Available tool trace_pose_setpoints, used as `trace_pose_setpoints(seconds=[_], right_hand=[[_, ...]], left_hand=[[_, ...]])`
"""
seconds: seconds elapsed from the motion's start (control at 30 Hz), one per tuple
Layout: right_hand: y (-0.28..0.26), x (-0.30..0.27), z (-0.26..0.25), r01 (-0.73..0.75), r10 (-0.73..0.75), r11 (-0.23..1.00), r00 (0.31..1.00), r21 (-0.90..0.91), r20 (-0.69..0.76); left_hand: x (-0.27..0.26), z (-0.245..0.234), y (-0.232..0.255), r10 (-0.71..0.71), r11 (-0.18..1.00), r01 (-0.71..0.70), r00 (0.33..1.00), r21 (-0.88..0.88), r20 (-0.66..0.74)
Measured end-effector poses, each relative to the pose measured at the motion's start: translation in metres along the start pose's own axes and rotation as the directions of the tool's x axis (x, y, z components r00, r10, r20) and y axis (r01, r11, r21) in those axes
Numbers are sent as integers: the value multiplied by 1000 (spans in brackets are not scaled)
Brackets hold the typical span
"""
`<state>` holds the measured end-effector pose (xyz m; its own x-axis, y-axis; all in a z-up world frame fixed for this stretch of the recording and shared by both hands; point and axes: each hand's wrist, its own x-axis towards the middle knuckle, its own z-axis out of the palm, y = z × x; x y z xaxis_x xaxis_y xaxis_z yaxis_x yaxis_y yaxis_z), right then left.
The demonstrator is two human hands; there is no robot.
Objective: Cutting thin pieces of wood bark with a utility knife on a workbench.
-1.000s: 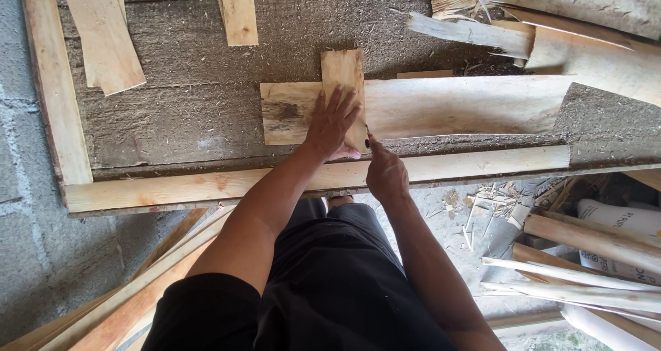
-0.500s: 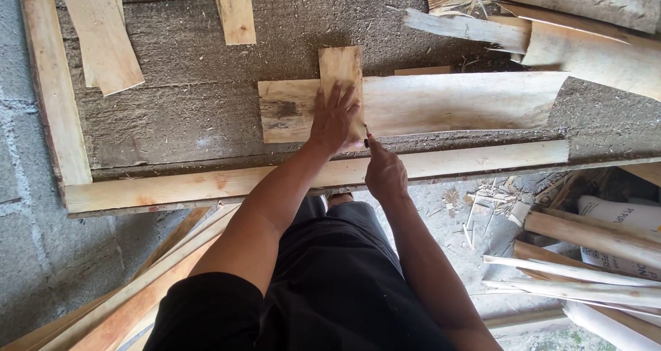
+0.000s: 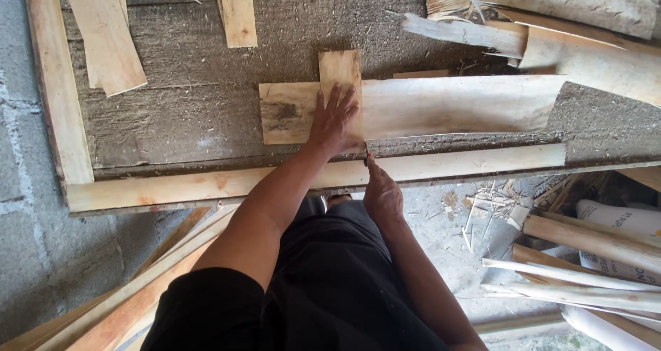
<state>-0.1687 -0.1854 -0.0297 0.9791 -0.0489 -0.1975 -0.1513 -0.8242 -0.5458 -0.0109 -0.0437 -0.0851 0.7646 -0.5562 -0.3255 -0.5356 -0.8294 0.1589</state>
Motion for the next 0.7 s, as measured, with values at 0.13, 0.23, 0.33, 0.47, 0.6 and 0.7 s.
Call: trace_pose_setpoints(seconds=[0.13,0.23,0.33,0.47,0.6,0.7], right_hand=[[-6,2,-20,-78,77,997,993,8,87],[-16,15,-34,-107,105,994,992,21,70],[-13,37,-28,-119,120,993,991,-15,55],[5,96,4,59,-62,998,990,-27,-127],[10,135,19,13,-8,999,993,36,-121],[16,147,24,97,-93,995,983,21,-157]], left_hand=[[1,-19,-2,-3,999,0,998,50,70],[15,1,-7,13,995,-18,999,100,49],[11,0,-6,23,995,-26,999,99,35],[39,83,-19,67,983,-23,969,183,-237],[13,-8,-9,14,989,-3,997,-149,73],[30,42,-17,27,993,-39,993,-108,-114]])
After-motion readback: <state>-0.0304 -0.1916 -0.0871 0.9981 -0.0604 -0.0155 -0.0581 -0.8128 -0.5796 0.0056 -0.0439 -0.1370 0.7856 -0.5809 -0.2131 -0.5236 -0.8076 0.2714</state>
